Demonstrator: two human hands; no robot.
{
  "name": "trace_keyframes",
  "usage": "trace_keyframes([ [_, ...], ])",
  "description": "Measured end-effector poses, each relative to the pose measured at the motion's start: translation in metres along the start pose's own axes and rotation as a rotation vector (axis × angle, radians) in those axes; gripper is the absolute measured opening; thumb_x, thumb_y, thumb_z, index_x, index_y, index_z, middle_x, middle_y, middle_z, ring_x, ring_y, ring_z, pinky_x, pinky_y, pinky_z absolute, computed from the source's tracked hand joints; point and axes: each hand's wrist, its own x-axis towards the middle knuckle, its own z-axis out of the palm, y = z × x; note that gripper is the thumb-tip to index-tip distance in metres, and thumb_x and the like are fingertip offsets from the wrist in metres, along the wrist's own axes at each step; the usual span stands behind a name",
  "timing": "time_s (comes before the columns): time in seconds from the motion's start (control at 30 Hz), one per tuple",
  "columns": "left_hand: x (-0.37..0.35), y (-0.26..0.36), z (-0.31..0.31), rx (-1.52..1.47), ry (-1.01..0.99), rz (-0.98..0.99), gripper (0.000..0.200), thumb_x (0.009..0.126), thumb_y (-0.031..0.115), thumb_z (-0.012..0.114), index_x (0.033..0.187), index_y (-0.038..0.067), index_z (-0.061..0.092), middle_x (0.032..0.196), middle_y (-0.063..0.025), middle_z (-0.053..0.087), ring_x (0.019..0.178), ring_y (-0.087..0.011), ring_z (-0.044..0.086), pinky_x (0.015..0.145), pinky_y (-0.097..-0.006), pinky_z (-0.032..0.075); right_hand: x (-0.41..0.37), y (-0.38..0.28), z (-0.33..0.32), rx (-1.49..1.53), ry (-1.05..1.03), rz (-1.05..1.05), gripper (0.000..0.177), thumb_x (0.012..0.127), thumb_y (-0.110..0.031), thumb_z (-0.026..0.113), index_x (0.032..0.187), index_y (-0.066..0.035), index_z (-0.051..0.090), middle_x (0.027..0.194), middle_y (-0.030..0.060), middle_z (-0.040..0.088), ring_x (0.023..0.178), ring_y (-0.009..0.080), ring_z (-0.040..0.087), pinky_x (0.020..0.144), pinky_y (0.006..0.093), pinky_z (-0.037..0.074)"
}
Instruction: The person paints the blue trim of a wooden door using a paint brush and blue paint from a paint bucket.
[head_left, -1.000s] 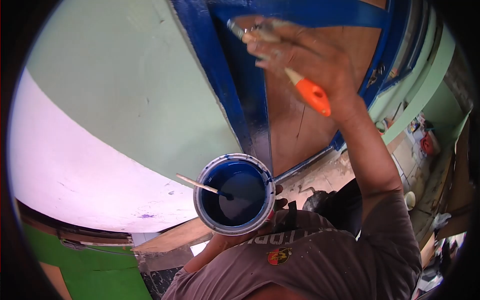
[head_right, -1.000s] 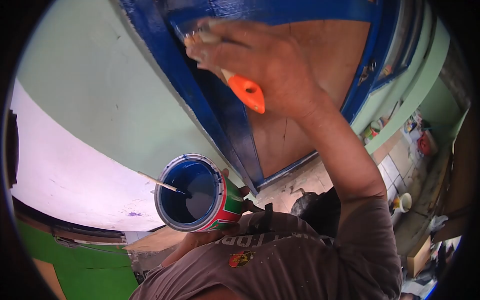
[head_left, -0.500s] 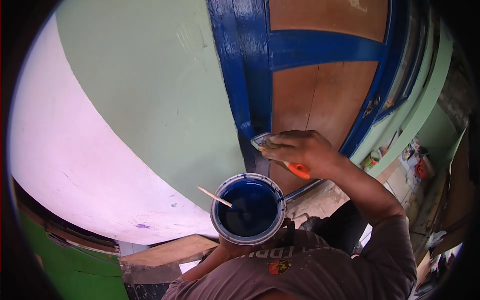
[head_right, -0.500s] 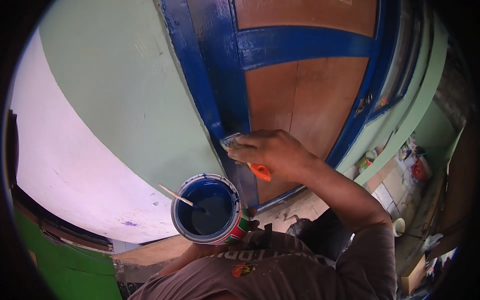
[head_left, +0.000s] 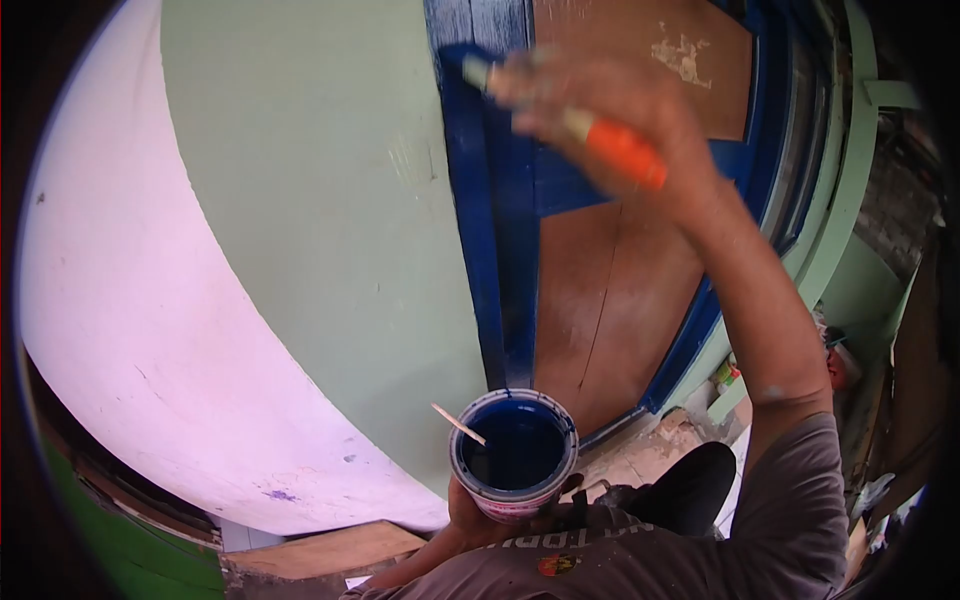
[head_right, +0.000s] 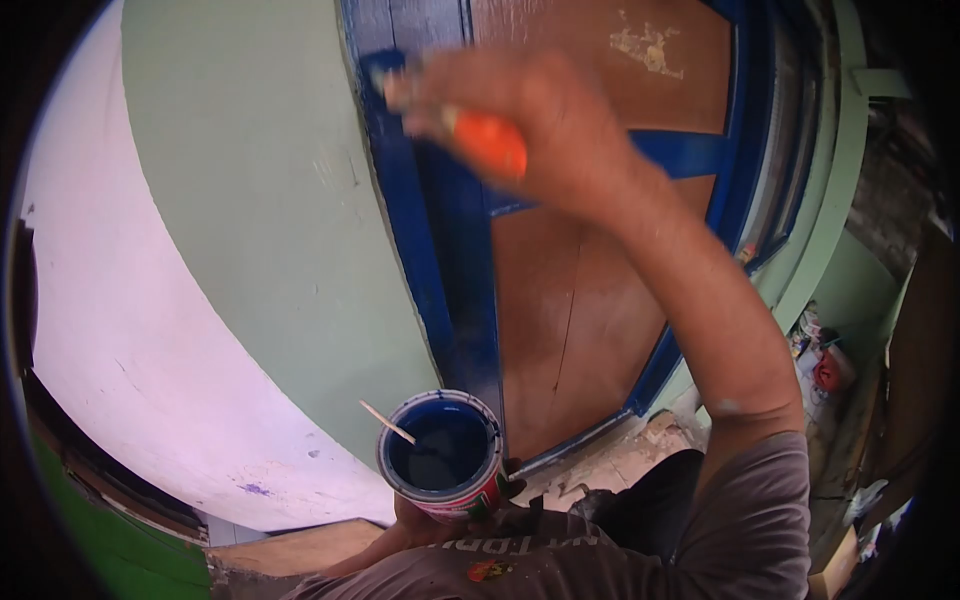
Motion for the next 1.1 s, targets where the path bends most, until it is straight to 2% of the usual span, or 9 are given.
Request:
trace_keyframes([
  [0.13,0.009,0.005,-0.008,-0.067,-0.044,0.08,0.079,0.1,0.072,0.04,0.151,0.012,0.046,0.147,-0.0176,0.057,0.123,-0.0405,0.06,0.078,-0.0534,0.053,-0.045,-0.044,-0.005,0.172,-0.391,0.166,0.023,0.092,-0.016,0.077,0.115,-0.013,0.077,0.115,0.0103,0.077,0.108,0.0284,0.074,0.091,0.0393,0.06],
  [0.23,0.01,-0.002,0.012,-0.082,-0.098,0.054,0.092,0.093,0.077,0.046,0.154,0.007,0.042,0.153,-0.0216,0.049,0.13,-0.0398,0.057,0.099,-0.0574,0.046,-0.027,-0.039,-0.02,0.436,-0.436,0.302,0.023,0.092,-0.017,0.078,0.114,-0.012,0.077,0.113,0.0102,0.077,0.107,0.0291,0.074,0.091,0.0393,0.06],
  [0.3,0.013,-0.007,0.007,0.1,-0.11,0.043,0.114,0.083,0.084,0.055,0.161,0.003,0.031,0.162,-0.0301,0.033,0.138,-0.0372,0.052,0.125,-0.0524,0.03,-0.001,-0.021,-0.021,0.384,-0.303,0.277,0.021,0.093,-0.02,0.078,0.112,-0.011,0.078,0.109,0.0086,0.078,0.1,0.0259,0.076,0.087,0.0351,0.059],
  [0.33,0.015,-0.008,0.018,-0.04,-0.138,0.009,0.109,0.084,0.082,0.056,0.155,0.0,0.041,0.144,-0.0305,0.055,0.122,-0.0373,0.062,0.12,-0.0541,0.035,0.015,-0.009,-0.022,0.363,-0.266,0.277,0.021,0.093,-0.021,0.078,0.112,-0.011,0.079,0.108,0.0081,0.078,0.098,0.0245,0.076,0.086,0.0339,0.059],
  [0.37,0.011,-0.008,0.031,-0.109,-0.06,-0.041,0.103,0.087,0.076,0.058,0.154,0.0,0.041,0.139,-0.029,0.057,0.118,-0.0346,0.064,0.112,-0.0502,0.042,0.031,0.003,-0.024,0.344,-0.23,0.277,0.021,0.094,-0.021,0.077,0.112,-0.011,0.079,0.107,0.0075,0.079,0.097,0.0231,0.076,0.085,0.0327,0.059],
  [0.47,0.015,-0.007,0.04,-0.059,-0.063,-0.003,0.103,0.087,0.075,0.058,0.154,0.0,0.041,0.139,-0.029,0.057,0.117,-0.0342,0.064,0.111,-0.0494,0.042,0.088,0.028,-0.043,0.249,-0.171,0.356,0.02,0.095,-0.023,0.076,0.112,-0.013,0.08,0.105,0.0064,0.079,0.093,0.0199,0.075,0.084,0.0301,0.057],
  [0.67,0.032,-0.002,0.054,0.044,-0.063,0.047,0.101,0.088,0.074,0.058,0.154,-0.001,0.041,0.138,-0.029,0.057,0.114,-0.0334,0.064,0.107,-0.0477,0.043,0.164,0.068,-0.058,-0.084,0.201,0.093,0.021,0.095,-0.024,0.077,0.112,-0.013,0.08,0.104,0.0071,0.079,0.094,0.0211,0.075,0.084,0.0323,0.058],
  [1.0,0.045,0.015,0.085,0.22,-0.029,0.133,0.099,0.089,0.071,0.057,0.154,-0.001,0.039,0.136,-0.029,0.057,0.11,-0.032,0.063,0.101,-0.045,0.043,0.073,-0.009,-0.058,0.364,-0.462,0.401,0.025,0.095,-0.027,0.077,0.113,-0.01,0.08,0.109,0.0106,0.079,0.104,0.0251,0.075,0.094,0.0368,0.056],
  [1.1,0.052,0.016,0.098,0.292,-0.027,0.15,0.098,0.089,0.07,0.057,0.154,-0.001,0.039,0.136,-0.029,0.057,0.109,-0.0316,0.063,0.1,-0.0441,0.043,0.086,-0.001,-0.068,0.37,-0.465,0.491,0.025,0.096,-0.028,0.076,0.113,-0.011,0.08,0.105,0.0096,0.079,0.1,0.0235,0.074,0.092,0.0369,0.056],
])
